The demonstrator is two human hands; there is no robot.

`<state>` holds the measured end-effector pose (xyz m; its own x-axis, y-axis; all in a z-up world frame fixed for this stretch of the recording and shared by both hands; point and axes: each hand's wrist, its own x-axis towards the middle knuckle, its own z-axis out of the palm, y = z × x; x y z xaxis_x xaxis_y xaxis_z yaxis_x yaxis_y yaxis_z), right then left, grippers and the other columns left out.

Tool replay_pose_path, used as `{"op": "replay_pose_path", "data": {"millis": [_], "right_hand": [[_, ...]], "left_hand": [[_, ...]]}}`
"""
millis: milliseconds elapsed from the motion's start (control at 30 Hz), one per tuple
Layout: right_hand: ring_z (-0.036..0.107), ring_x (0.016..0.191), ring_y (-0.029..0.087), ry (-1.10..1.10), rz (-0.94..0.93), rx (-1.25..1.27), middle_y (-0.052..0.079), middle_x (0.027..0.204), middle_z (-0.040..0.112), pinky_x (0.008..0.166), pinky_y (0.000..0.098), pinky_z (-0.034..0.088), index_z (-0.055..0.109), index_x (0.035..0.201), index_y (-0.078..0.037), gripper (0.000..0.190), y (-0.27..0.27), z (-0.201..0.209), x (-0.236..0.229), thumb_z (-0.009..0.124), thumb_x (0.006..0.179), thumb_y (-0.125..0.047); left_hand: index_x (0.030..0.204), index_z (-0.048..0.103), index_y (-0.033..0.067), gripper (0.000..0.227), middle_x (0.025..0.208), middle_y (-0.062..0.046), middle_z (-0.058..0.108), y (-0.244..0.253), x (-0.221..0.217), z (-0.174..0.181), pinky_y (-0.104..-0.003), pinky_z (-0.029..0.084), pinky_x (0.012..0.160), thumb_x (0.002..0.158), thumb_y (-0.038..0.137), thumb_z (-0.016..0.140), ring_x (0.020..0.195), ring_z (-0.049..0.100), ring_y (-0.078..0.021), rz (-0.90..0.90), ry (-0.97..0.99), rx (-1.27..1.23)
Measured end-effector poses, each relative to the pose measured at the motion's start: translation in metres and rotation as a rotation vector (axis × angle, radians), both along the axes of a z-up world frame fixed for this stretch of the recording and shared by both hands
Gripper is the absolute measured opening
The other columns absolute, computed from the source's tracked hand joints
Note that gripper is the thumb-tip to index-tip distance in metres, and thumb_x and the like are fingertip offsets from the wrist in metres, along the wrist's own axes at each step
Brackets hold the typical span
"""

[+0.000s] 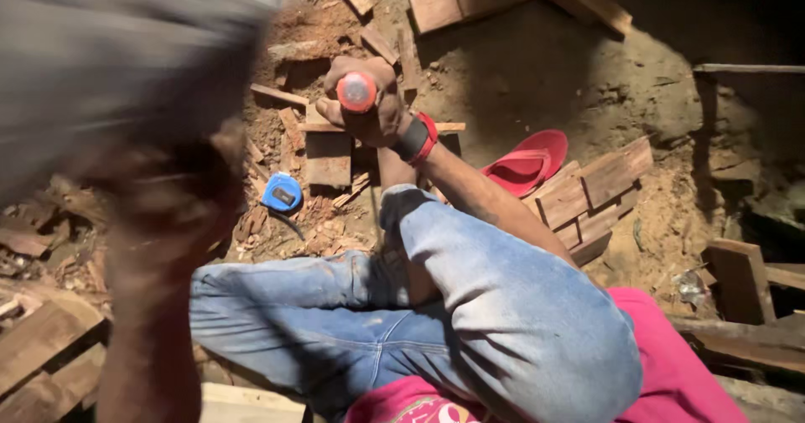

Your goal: The person sits on the floor and uses a hand saw to cut small wooden planks. They measure the wood with a tape measure, then use a chisel and hammer to shape the cut pieces. The person continues to saw and chisel multiple pieces of wood, creating smaller blocks.

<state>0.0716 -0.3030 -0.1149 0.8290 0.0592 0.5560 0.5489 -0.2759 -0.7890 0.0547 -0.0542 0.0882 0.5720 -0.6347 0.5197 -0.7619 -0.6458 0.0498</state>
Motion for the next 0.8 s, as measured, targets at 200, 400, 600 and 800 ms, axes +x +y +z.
{"op": "replay_pose_path", "data": {"millis": [200, 400, 600, 800], "right_hand": [[0.065, 0.081, 0.02, -0.107, -0.046, -0.176, 0.008, 0.092, 0.067, 0.071, 0.0361, 0.051, 0.068, 0.103, -0.007, 0.02, 0.0, -0.025, 0.012, 0.079, 0.09, -0.016], [0.067, 0.083, 0.015, 0.213, -0.059, -0.026, 0.007, 0.094, 0.068, 0.072, 0.0345, 0.052, 0.07, 0.104, -0.008, 0.023, -0.004, -0.029, 0.008, 0.085, 0.091, -0.019], [0.069, 0.111, 0.029, 0.021, 0.06, -0.24, 0.017, 0.12, 0.073, 0.097, 0.0449, 0.055, 0.068, 0.12, 0.001, 0.039, -0.01, -0.043, 0.004, 0.078, 0.086, -0.016], [0.068, 0.098, 0.03, -0.149, -0.13, -0.128, 0.019, 0.105, 0.07, 0.089, 0.0436, 0.056, 0.063, 0.112, 0.002, 0.039, 0.015, -0.021, 0.026, 0.073, 0.09, -0.029]], "left_hand": [[0.118, 0.066, 0.0049, 0.025, 0.089, -0.021, 0.07, -0.024, -0.003, 0.01, -0.041, 0.056, 0.069, 0.094, 0.013, 0.069, 0.085, 0.073, -0.0332, 0.054, 0.763, -0.132], [0.106, 0.063, 0.0037, 0.034, 0.094, -0.021, 0.074, 0.005, -0.003, -0.004, -0.042, 0.057, 0.073, 0.082, 0.023, 0.077, 0.083, 0.074, -0.0348, 0.044, 0.28, -0.125], [0.124, 0.067, 0.007, 0.039, 0.089, -0.024, 0.071, -0.014, -0.005, -0.019, -0.048, 0.055, 0.07, 0.086, 0.009, 0.072, 0.088, 0.069, -0.0442, 0.108, 0.72, -0.023], [0.119, 0.071, 0.0036, 0.028, 0.09, -0.018, 0.072, -0.009, -0.03, -0.012, -0.039, 0.056, 0.072, 0.092, 0.011, 0.076, 0.082, 0.071, -0.0344, 0.087, 0.593, -0.396]]}}
